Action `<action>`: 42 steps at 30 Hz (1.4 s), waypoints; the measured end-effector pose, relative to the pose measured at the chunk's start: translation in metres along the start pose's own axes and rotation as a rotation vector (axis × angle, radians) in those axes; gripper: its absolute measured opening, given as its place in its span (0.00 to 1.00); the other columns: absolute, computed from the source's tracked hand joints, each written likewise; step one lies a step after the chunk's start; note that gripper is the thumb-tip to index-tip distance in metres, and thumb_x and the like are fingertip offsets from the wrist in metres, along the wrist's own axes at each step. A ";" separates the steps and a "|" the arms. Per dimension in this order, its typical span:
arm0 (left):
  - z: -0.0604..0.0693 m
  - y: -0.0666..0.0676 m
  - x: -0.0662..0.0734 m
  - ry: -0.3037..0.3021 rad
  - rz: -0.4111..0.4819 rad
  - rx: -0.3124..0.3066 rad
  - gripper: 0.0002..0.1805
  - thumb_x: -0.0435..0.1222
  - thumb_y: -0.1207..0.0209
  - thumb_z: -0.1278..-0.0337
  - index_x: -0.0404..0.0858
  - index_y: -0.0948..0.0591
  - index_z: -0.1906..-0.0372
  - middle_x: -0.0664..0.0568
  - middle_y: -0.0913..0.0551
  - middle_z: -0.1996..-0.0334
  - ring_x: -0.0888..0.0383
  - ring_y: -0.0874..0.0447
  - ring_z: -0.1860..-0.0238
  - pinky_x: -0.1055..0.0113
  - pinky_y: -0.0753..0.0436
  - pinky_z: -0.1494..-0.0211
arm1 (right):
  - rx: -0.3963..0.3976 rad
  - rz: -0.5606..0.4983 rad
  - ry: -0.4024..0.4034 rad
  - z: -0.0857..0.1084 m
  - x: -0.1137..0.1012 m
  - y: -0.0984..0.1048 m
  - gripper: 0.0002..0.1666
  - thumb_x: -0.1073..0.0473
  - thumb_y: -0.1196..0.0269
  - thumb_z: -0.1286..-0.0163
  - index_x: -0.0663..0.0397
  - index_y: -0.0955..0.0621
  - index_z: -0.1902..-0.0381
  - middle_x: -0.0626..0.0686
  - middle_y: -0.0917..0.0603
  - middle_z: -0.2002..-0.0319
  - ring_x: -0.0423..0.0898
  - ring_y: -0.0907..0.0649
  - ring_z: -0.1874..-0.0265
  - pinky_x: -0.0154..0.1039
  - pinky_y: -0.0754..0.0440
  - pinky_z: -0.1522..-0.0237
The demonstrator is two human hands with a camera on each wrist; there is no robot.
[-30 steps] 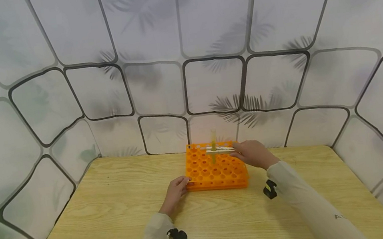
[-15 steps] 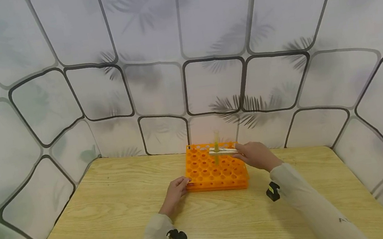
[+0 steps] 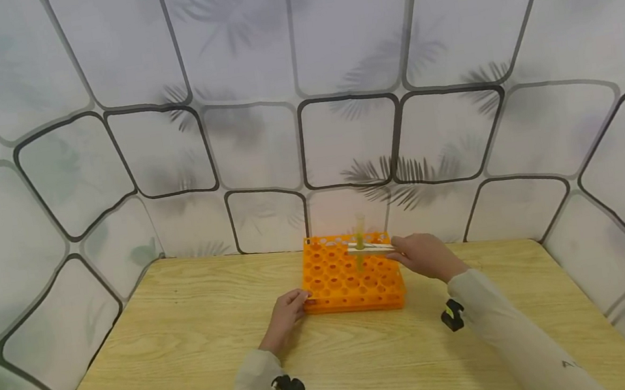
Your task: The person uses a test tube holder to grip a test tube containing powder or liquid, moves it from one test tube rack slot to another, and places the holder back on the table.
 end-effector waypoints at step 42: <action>-0.011 0.002 -0.019 -0.003 -0.003 0.018 0.18 0.37 0.51 0.31 0.23 0.22 0.57 0.33 0.20 0.58 0.59 0.21 0.61 0.64 0.22 0.57 | 0.043 0.034 0.003 0.031 0.003 0.013 0.17 0.58 0.36 0.38 0.48 0.35 0.76 0.39 0.40 0.86 0.32 0.43 0.86 0.29 0.42 0.80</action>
Point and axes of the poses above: each hand's wrist, its own z-axis away from the middle knuckle, its own y-axis out of the back of the hand, x = y × z, the point moved 9 cm from there along -z, towards the middle knuckle
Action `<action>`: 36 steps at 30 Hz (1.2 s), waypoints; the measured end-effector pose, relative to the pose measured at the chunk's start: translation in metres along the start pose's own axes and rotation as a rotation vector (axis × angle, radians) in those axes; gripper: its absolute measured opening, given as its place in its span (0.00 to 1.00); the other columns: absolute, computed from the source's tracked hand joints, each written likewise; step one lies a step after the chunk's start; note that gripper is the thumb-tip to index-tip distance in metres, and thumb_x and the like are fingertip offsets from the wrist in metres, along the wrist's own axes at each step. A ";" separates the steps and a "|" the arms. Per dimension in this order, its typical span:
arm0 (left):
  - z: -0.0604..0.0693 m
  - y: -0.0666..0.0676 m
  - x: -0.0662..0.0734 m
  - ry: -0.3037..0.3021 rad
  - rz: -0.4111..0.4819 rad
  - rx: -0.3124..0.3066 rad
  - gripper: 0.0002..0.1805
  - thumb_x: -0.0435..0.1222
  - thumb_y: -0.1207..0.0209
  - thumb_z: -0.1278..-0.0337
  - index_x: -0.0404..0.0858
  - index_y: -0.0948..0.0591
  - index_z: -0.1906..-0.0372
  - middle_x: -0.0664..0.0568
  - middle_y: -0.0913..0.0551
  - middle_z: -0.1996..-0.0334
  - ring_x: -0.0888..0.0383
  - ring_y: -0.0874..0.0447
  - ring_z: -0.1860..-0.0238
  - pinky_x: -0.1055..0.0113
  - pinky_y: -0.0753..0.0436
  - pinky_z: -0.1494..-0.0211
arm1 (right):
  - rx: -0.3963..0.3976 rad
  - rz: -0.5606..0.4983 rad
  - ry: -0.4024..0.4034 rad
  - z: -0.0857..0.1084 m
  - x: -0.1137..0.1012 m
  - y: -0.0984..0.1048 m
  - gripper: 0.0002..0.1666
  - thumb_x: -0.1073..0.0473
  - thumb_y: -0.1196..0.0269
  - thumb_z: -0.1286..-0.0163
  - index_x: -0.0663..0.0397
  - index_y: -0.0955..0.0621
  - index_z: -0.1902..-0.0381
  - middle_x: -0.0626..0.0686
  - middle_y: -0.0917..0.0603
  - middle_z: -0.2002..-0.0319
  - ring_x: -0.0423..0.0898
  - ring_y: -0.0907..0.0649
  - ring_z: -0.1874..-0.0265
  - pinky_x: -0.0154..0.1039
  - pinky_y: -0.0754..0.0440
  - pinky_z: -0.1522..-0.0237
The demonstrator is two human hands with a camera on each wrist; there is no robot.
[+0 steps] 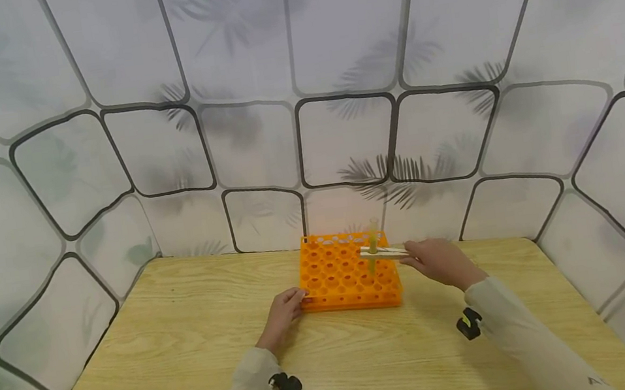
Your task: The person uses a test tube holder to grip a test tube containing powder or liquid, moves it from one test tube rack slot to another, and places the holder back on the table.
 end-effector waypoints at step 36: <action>0.018 -0.002 0.030 0.004 0.004 -0.016 0.17 0.33 0.53 0.31 0.20 0.23 0.58 0.30 0.21 0.56 0.46 0.21 0.56 0.60 0.23 0.56 | 0.131 0.042 0.081 0.015 -0.002 0.006 0.20 0.58 0.32 0.46 0.47 0.35 0.77 0.37 0.44 0.84 0.30 0.46 0.85 0.27 0.44 0.80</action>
Point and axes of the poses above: each hand's wrist, its own z-axis away from the middle knuckle, its own y-axis out of the back of the hand, x = y × z, the point moved 9 cm from there along -z, towards the middle knuckle
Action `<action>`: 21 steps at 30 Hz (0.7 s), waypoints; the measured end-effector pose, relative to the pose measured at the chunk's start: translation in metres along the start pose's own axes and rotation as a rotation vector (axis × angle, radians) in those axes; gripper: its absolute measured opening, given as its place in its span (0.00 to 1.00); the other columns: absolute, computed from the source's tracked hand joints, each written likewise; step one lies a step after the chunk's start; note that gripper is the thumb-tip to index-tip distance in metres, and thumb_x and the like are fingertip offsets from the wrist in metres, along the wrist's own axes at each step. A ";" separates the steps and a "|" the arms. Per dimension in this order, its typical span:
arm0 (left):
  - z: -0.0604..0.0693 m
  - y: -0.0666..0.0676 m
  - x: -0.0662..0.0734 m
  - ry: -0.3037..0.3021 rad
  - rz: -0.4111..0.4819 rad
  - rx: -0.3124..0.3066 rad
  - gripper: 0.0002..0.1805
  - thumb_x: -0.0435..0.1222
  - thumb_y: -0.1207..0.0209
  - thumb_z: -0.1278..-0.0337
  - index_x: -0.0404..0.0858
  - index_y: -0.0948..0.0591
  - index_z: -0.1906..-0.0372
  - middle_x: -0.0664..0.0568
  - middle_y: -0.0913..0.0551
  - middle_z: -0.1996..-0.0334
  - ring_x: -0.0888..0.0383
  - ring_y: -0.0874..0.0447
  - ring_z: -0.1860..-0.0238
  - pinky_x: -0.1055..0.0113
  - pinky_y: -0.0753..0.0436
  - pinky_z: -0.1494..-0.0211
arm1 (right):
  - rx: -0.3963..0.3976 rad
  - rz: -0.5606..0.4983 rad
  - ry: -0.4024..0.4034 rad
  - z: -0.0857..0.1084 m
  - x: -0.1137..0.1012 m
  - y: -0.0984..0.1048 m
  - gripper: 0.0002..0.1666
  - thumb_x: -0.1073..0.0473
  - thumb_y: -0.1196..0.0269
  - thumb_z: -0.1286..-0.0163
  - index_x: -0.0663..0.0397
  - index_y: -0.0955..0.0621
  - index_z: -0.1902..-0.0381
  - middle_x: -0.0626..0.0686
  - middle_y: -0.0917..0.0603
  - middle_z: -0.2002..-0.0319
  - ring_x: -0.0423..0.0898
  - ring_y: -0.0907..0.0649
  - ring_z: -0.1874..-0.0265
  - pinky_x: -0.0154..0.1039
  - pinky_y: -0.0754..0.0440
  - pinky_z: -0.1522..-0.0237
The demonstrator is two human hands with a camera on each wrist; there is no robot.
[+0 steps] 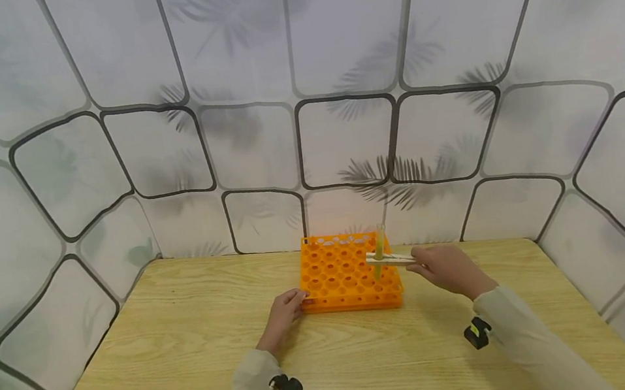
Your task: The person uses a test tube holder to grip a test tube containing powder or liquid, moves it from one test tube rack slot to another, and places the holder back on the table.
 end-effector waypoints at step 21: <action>-0.005 0.000 -0.008 -0.013 0.004 -0.004 0.18 0.34 0.53 0.31 0.20 0.23 0.56 0.30 0.20 0.56 0.40 0.22 0.52 0.55 0.21 0.53 | -0.071 -0.025 -0.052 0.006 0.002 -0.008 0.17 0.57 0.34 0.41 0.47 0.34 0.75 0.37 0.38 0.85 0.29 0.44 0.86 0.27 0.42 0.80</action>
Point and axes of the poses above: each hand's wrist, its own z-axis away from the middle knuckle, its own y-axis out of the back of the hand, x = y × z, the point moved 9 cm from there along -z, towards the middle knuckle
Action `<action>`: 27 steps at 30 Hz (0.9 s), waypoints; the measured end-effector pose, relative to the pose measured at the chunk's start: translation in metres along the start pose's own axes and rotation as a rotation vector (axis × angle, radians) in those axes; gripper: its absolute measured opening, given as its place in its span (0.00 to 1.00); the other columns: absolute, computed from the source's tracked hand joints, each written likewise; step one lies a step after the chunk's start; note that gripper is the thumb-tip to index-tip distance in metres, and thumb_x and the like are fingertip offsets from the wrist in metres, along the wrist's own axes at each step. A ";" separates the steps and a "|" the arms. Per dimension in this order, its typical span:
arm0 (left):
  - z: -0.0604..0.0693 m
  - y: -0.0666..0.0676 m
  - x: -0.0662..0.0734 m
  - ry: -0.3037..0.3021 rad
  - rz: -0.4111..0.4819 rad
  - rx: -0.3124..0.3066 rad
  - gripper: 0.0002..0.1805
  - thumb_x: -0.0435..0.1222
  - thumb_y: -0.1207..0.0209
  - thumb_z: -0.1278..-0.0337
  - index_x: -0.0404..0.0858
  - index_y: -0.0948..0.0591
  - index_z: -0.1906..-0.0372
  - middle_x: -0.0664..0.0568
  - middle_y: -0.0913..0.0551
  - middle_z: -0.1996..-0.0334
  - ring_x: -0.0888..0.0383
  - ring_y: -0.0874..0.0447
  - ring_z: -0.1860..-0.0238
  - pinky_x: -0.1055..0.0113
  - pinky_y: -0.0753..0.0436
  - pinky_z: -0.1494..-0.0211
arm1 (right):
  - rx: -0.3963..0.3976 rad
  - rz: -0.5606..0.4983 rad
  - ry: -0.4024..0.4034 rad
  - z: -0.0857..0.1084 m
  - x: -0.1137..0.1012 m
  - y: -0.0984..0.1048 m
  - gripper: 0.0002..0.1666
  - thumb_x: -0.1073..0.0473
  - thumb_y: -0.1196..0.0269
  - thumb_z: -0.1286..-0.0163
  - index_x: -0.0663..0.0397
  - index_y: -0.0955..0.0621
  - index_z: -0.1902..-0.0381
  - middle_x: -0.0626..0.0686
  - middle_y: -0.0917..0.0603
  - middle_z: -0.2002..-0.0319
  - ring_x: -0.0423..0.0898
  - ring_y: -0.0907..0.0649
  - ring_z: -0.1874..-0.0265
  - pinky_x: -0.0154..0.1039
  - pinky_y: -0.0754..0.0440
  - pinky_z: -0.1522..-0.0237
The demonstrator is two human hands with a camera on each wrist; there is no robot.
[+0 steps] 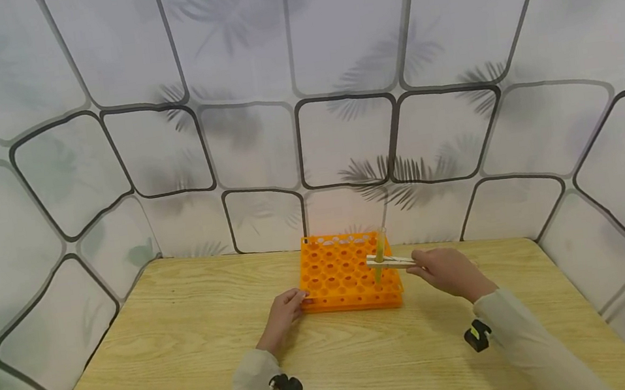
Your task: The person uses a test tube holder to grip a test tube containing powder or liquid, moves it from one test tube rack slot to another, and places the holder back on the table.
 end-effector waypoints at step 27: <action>0.004 0.001 0.008 0.028 -0.021 0.009 0.17 0.33 0.53 0.32 0.19 0.23 0.56 0.27 0.21 0.56 0.47 0.21 0.60 0.58 0.22 0.55 | -0.040 -0.009 -0.021 0.005 -0.005 -0.008 0.16 0.57 0.34 0.41 0.45 0.33 0.75 0.36 0.36 0.85 0.30 0.43 0.86 0.27 0.41 0.80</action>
Point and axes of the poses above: each hand's wrist, its own z-axis away from the middle knuckle, its own y-axis out of the back of the hand, x = y × z, the point moved 9 cm from there along -z, towards the middle knuckle
